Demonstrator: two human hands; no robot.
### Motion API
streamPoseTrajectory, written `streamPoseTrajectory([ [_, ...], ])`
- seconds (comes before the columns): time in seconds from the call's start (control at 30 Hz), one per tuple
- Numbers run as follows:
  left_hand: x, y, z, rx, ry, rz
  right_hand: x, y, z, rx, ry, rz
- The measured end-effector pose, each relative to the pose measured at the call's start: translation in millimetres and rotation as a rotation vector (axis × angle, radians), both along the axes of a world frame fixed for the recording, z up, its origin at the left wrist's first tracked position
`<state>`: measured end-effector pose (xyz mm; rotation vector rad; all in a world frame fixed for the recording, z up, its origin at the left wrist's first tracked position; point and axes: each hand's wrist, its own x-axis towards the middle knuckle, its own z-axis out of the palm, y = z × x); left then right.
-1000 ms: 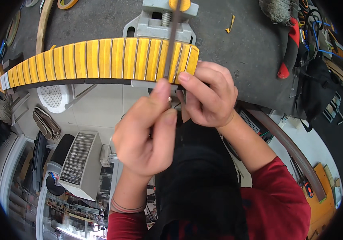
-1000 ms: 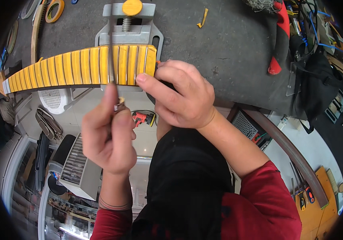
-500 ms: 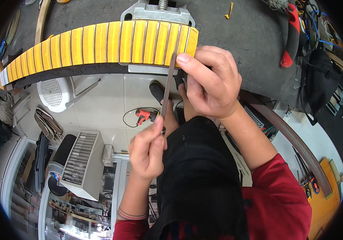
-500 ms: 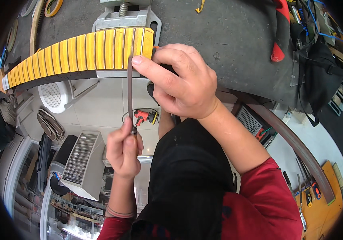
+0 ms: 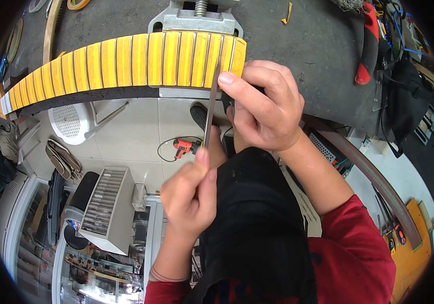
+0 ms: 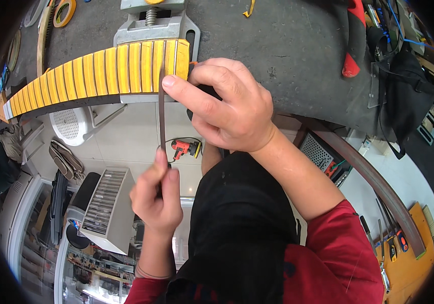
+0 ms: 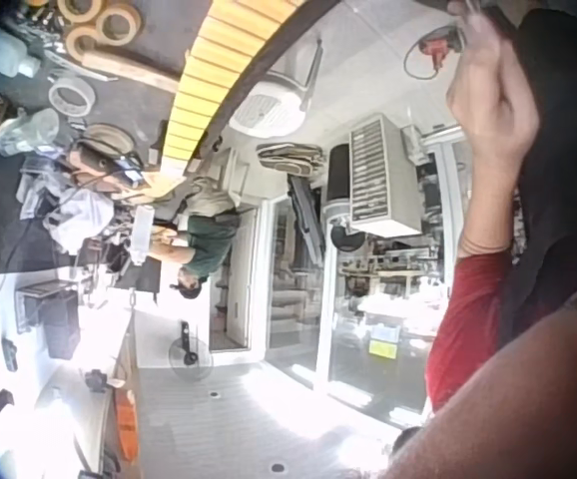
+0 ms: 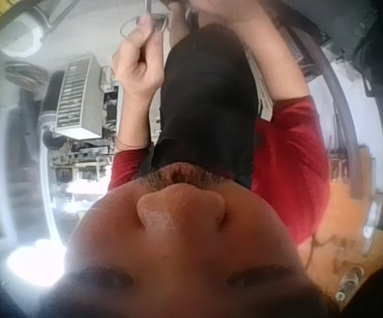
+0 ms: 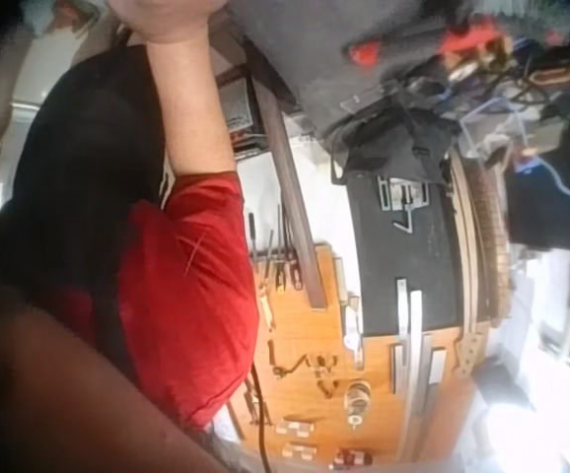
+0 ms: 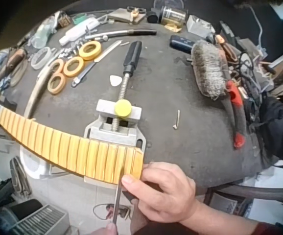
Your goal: The person uses a thin metal file to smooth the edges of the frets on a guitar neck held in a vise, then uses a brush to clean the surface.
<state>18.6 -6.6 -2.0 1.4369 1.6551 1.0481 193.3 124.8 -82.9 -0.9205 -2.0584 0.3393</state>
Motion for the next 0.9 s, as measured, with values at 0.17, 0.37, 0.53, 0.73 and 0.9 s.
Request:
streamPoseTrajectory([
  [0.17, 11, 59, -5, 0.000, -0.050, 0.046, -1, 3, 2, 0.003, 0.022, -0.008],
  [0.37, -4, -4, 7, -0.086, 0.083, -0.045, -1, 2, 3, -0.010, -0.012, 0.003],
  [0.53, 9, 44, -7, 0.039, 0.039, 0.026, -4, 3, 5, -0.005, 0.014, -0.006],
  [0.73, 5, -8, 0, -0.009, 0.102, -0.006, 0, 2, 1, -0.005, -0.015, -0.004],
  [0.9, 12, 48, -9, 0.033, 0.088, 0.022, -3, 2, 3, 0.011, -0.001, -0.021],
])
